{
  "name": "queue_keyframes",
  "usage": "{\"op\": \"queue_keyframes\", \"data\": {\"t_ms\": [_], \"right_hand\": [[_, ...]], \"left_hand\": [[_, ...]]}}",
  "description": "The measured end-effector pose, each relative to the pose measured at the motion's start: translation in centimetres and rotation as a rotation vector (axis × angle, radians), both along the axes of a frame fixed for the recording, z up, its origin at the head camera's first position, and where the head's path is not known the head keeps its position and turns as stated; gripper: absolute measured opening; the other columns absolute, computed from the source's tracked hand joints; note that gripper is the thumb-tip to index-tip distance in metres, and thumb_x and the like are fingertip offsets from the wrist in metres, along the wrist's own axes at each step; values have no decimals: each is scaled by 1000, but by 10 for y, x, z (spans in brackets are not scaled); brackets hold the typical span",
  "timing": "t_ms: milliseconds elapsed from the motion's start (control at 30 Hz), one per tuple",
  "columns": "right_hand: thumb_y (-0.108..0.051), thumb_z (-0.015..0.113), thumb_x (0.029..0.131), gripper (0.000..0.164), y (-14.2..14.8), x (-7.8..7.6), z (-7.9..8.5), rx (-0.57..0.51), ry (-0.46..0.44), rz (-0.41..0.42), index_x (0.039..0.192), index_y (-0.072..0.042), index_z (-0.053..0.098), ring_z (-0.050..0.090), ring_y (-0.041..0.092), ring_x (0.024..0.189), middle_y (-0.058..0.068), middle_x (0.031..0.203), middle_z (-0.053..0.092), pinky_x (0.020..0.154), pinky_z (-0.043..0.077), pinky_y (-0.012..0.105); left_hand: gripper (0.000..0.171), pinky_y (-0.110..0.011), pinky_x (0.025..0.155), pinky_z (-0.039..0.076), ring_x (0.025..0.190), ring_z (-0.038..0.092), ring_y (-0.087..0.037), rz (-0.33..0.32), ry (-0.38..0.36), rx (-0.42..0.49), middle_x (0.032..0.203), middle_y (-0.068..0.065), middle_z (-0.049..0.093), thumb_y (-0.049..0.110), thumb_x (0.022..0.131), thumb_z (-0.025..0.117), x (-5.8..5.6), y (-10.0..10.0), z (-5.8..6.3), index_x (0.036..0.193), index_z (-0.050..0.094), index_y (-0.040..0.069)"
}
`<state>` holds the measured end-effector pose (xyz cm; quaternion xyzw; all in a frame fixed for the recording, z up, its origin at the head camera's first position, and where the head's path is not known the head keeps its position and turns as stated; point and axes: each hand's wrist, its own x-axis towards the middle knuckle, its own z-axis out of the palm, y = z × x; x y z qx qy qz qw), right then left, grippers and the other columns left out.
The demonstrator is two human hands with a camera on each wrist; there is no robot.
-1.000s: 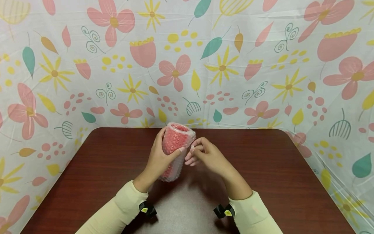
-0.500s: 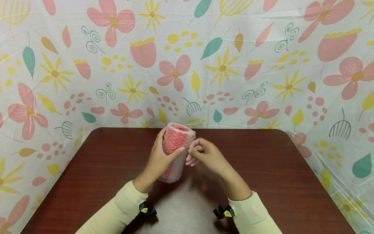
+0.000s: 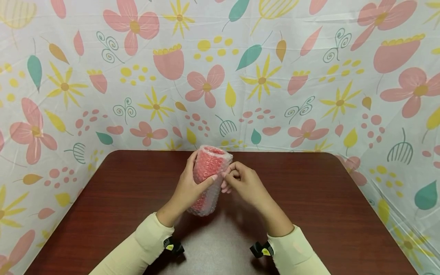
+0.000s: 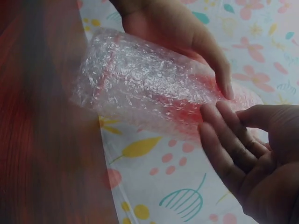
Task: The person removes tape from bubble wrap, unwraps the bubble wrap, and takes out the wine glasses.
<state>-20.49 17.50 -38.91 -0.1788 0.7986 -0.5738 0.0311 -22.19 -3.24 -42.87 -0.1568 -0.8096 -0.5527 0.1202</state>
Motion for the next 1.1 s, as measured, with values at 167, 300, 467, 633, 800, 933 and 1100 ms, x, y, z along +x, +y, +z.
{"op": "queue_keyframes", "data": {"t_ms": [167,300,467,633,800,933,1100], "right_hand": [[-19,60,103,17,0,0,-1,60,44,-48,106,-3,59,74,28,71,16,80,71,66,61,45],[-16,61,102,14,-1,-1,-3,74,67,-43,106,-3,59,74,23,70,14,79,72,66,61,40],[-18,60,103,14,0,-1,-4,99,83,-40,103,-5,55,73,28,66,10,72,69,63,60,35],[-18,58,104,15,0,0,-5,120,88,-34,103,-6,50,71,36,65,9,69,67,61,60,34],[-12,57,103,13,-2,1,-6,113,99,-22,107,-3,49,73,26,69,11,77,70,64,60,29],[-8,55,103,13,-6,2,-6,103,112,-17,111,0,49,73,22,73,13,84,73,67,59,25],[-8,54,104,13,-8,4,-5,135,144,-15,115,-1,49,74,23,78,11,87,74,70,61,29]], "left_hand": [[97,-50,105,47,132,51,-23,47,25,-12,151,-3,45,46,81,83,1,0,1,158,25,32],[98,-50,104,48,132,51,-23,50,19,-12,151,-2,43,48,81,82,2,0,2,158,23,35],[97,-50,104,48,132,51,-22,49,19,-8,151,-2,44,48,81,82,2,0,1,158,24,36],[97,-50,105,47,132,50,-22,54,19,-11,151,-1,44,47,81,83,2,0,1,158,24,36],[97,-49,105,47,132,50,-21,63,48,-10,150,0,44,46,80,84,2,0,0,157,26,33],[96,-48,103,48,130,50,-21,92,87,-21,146,-1,47,45,80,84,2,0,0,156,28,31],[96,-49,100,49,126,50,-24,147,89,-52,141,-4,49,47,78,85,1,0,0,155,31,29]]}}
